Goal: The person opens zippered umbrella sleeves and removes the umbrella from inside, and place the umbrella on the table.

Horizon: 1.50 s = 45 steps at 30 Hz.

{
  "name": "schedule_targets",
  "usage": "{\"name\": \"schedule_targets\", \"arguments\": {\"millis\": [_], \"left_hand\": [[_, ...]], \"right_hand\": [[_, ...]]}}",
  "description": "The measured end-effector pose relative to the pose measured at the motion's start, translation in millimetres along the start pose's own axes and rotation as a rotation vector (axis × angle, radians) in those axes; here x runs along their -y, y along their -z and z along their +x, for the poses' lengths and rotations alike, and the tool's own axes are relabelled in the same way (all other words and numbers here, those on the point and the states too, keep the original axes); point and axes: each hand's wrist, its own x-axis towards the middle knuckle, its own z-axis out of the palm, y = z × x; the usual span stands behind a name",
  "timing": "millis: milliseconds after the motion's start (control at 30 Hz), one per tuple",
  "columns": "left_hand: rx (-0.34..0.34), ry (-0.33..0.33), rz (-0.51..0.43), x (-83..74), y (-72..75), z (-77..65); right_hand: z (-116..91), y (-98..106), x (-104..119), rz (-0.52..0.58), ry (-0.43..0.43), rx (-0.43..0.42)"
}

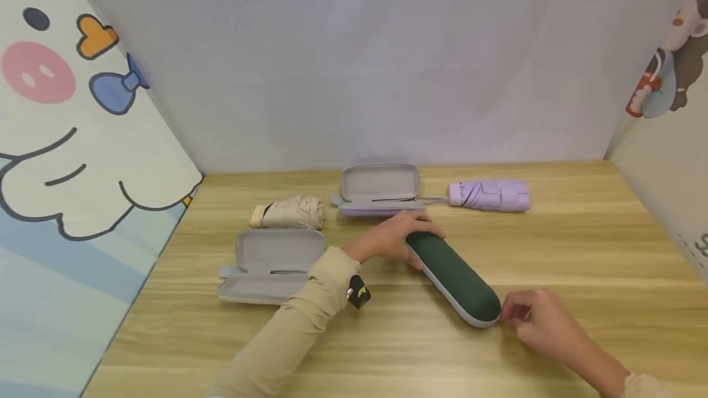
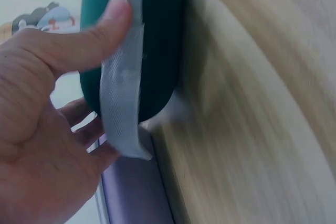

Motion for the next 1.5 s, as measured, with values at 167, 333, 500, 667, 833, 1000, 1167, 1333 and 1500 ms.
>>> {"name": "schedule_targets", "arguments": {"millis": [167,333,500,667,833,1000,1167,1333,1500], "left_hand": [[0.054,0.058,-0.108,9.0,1.5,-8.5],[-0.006,0.050,-0.160,18.7,-1.9,-10.9],[-0.049,0.063,-0.198,24.5,-3.0,-16.4],[-0.086,0.118,-0.233,28.5,-4.7,-23.3],[-0.139,0.179,-0.269,31.2,-7.7,-30.0],[-0.177,0.236,-0.329,32.3,-9.1,-37.4],[-0.222,0.315,-0.357,32.6,-11.1,-42.6],[-0.261,0.372,-0.372,29.5,-13.1,-46.8],[-0.298,0.398,-0.379,28.9,-16.3,-53.0]], "right_hand": [[2,0,-4,-0.028,0.008,-0.038],[11,1,-8,-0.042,-0.039,-0.035],[22,4,-11,-0.075,-0.111,-0.008],[33,8,-16,-0.113,-0.160,0.027],[42,9,-21,-0.122,-0.169,0.020],[52,9,-22,-0.117,-0.189,0.007],[62,7,-25,-0.096,-0.217,0.003],[72,6,-27,-0.087,-0.240,-0.014],[80,4,-28,-0.072,-0.245,0.005]]}}
